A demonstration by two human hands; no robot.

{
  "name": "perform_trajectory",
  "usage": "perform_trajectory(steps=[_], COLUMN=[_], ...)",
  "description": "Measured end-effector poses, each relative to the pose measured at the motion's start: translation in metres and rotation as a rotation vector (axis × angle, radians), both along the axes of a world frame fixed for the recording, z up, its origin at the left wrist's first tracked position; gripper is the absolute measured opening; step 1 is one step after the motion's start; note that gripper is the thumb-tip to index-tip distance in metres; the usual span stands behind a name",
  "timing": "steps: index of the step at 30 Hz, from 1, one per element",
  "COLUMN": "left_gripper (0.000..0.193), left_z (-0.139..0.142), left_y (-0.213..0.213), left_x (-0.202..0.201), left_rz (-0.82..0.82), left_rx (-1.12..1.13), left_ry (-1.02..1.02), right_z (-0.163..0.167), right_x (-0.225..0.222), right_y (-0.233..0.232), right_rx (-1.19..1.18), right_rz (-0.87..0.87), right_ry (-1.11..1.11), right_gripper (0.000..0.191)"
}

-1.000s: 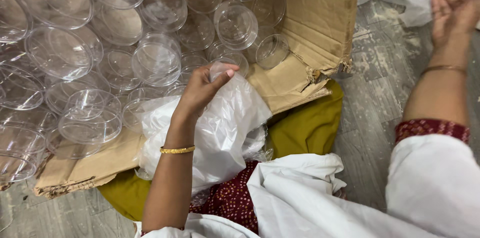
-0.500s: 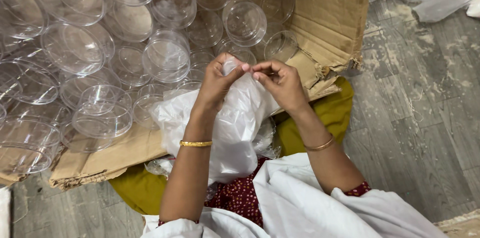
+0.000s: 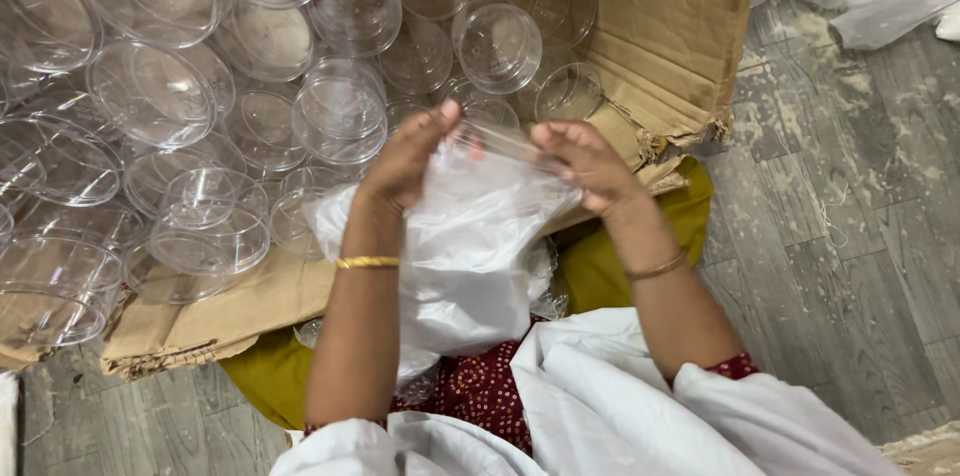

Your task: The person sits on the floor in front of a large cardboard box filled with clear plastic containers. They open a clear plastic bag, place containers into it one at a time, gather and twist the bag closed, and set filled bags aside on the floor.

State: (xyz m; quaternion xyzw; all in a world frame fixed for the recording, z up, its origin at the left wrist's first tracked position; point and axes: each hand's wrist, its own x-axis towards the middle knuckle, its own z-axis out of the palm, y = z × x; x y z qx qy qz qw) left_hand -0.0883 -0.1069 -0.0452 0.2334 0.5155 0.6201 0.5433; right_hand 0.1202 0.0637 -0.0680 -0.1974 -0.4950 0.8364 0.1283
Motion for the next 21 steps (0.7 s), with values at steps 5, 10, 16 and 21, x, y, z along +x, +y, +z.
perform_trajectory(steps=[5, 10, 16, 21], left_gripper=[0.028, 0.039, 0.039, 0.036], left_z=[-0.001, -0.014, -0.026, -0.024], left_y=[0.033, 0.09, 0.115, 0.085], left_x=[-0.036, -0.043, -0.04, -0.019], left_rz=[0.009, 0.324, 0.418, 0.494], left_rx=[0.091, -0.258, -0.368, -0.078], left_ry=[0.32, 1.076, 0.96, 0.652], right_z=[0.004, -0.007, -0.029, -0.022], right_x=[0.001, -0.069, -0.119, -0.081], right_y=[0.056, 0.11, 0.117, 0.081], right_rx=[-0.248, 0.192, 1.063, 0.718], right_rz=[-0.223, -0.352, -0.384, -0.541], right_ry=[0.397, 0.148, -0.128, -0.227], right_gripper=[0.022, 0.005, 0.006, 0.004])
